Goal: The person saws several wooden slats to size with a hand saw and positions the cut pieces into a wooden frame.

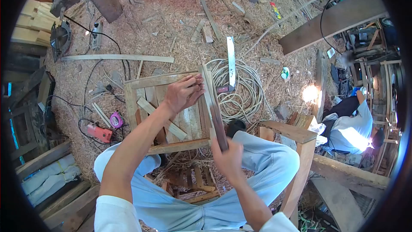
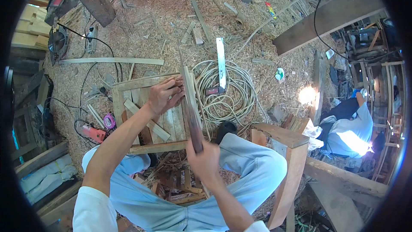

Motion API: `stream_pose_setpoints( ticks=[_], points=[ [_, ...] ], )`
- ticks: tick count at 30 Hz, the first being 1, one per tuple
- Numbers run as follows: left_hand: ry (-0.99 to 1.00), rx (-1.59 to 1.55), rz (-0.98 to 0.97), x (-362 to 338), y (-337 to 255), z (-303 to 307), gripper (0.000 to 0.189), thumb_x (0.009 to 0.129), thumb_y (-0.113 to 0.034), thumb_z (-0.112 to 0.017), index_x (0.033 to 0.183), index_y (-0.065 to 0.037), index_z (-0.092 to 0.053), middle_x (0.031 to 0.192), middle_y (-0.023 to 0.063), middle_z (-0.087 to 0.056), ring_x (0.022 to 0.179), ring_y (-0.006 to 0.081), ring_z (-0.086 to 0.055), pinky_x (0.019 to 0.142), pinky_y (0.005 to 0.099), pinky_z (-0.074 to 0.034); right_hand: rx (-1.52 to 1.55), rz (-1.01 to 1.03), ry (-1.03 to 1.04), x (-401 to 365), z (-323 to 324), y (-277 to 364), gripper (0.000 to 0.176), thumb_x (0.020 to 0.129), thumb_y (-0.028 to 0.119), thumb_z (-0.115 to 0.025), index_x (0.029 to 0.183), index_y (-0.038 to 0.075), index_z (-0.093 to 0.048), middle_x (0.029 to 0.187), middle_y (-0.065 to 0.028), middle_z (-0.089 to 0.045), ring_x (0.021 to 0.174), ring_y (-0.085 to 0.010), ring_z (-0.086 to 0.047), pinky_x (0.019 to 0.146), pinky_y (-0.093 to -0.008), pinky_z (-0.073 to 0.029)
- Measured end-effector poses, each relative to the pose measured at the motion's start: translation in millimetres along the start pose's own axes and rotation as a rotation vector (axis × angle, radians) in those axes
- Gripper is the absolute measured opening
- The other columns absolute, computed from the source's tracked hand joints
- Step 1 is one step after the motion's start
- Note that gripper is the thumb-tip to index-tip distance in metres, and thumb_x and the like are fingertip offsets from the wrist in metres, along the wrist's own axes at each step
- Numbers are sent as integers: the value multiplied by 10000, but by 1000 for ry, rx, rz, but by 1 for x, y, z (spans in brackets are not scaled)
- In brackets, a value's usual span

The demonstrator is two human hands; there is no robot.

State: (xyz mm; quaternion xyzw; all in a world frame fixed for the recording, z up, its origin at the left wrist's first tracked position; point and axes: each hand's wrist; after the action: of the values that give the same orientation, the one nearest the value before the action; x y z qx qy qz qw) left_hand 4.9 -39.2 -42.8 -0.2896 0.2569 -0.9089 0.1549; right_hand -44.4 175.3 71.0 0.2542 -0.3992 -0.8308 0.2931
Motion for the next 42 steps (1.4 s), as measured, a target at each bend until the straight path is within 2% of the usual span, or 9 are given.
stream_pose_setpoints(
  ticks=[7, 10, 13, 24, 26, 27, 29, 35, 42],
  points=[
    [-172, -6, -13, 8, 12, -11, 70, 810, -117, -716, 828, -51, -699, 1007, 79, -691, 1057, 224, -656, 849, 325, -561, 13, -135, 29, -15, -2, 8, 338, 860, 148, -642, 605, -53, -550, 437, -82, -402, 399, -99, -396, 422, -340, -333],
    [-156, -38, 68, 18, 22, -9, 103, 838, -152, -691, 837, -49, -696, 1036, 67, -682, 1063, 214, -647, 842, 335, -553, -28, -97, -26, 6, -3, 11, 447, 881, 224, -643, 562, -14, -440, 470, -13, -309, 473, -83, -284, 444, -346, -234],
    [-110, -8, -59, 16, 24, -2, 122, 836, -179, -693, 831, -57, -691, 1043, 56, -675, 1061, 209, -646, 823, 335, -557, -99, -60, 28, 0, 13, 4, 368, 867, 188, -625, 596, -38, -523, 440, -77, -390, 390, -124, -376, 426, -352, -302],
    [-66, 91, -110, 1, -21, 19, 114, 840, -127, -675, 893, -27, -663, 981, 80, -672, 1031, 279, -644, 865, 387, -536, 70, -145, 14, -37, 11, -14, 400, 880, 198, -637, 590, -40, -497, 455, -44, -348, 440, -92, -326, 433, -350, -279],
    [-77, 62, 359, -3, -42, 16, 182, 870, -125, -647, 1004, -3, -632, 986, 120, -667, 971, 289, -644, 844, 397, -511, 35, -155, 42, -35, 17, -3, 411, 882, 204, -635, 586, -40, -488, 463, -30, -344, 458, -83, -323, 436, -346, -279],
    [-83, 66, 360, -1, -50, 12, 182, 870, -125, -647, 1004, -3, -632, 986, 120, -667, 971, 289, -644, 844, 397, -511, 35, -148, 44, -36, 19, -6, 411, 882, 204, -635, 586, -40, -488, 463, -30, -344, 458, -83, -323, 436, -346, -279],
    [21, -260, 907, 1, -55, 3, 216, 913, -135, -619, 1065, 18, -603, 971, 125, -664, 885, 241, -638, 793, 371, -497, 126, -163, 41, -37, 14, -20, 415, 882, 208, -635, 585, -39, -483, 470, -20, -346, 467, -79, -324, 440, -346, -283],
    [112, -896, 1143, -11, -38, -20, 275, 925, -180, -648, 1087, 28, -566, 905, 61, -636, 787, 141, -604, 706, 314, -499, 73, -92, 31, -37, 15, -18, 406, 884, 204, -633, 590, -35, -487, 477, -14, -346, 468, -78, -329, 441, -337, -282],
    [134, -841, 1147, -10, -54, -17, 329, 910, -168, -668, 1137, 11, -511, 890, 44, -562, 707, 120, -547, 620, 275, -486, 73, -137, 53, -32, 22, -14, 404, 891, 209, -634, 597, -44, -518, 470, -15, -381, 460, -79, -326, 437, -338, -275]
  ],
)
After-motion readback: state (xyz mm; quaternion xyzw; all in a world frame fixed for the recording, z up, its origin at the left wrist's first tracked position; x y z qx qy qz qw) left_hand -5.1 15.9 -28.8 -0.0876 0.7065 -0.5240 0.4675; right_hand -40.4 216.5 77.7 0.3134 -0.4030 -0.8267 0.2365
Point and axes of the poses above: each hand's wrist, its own x-axis towards the middle knuckle, its own z-axis out of the back of the hand, y = z × x
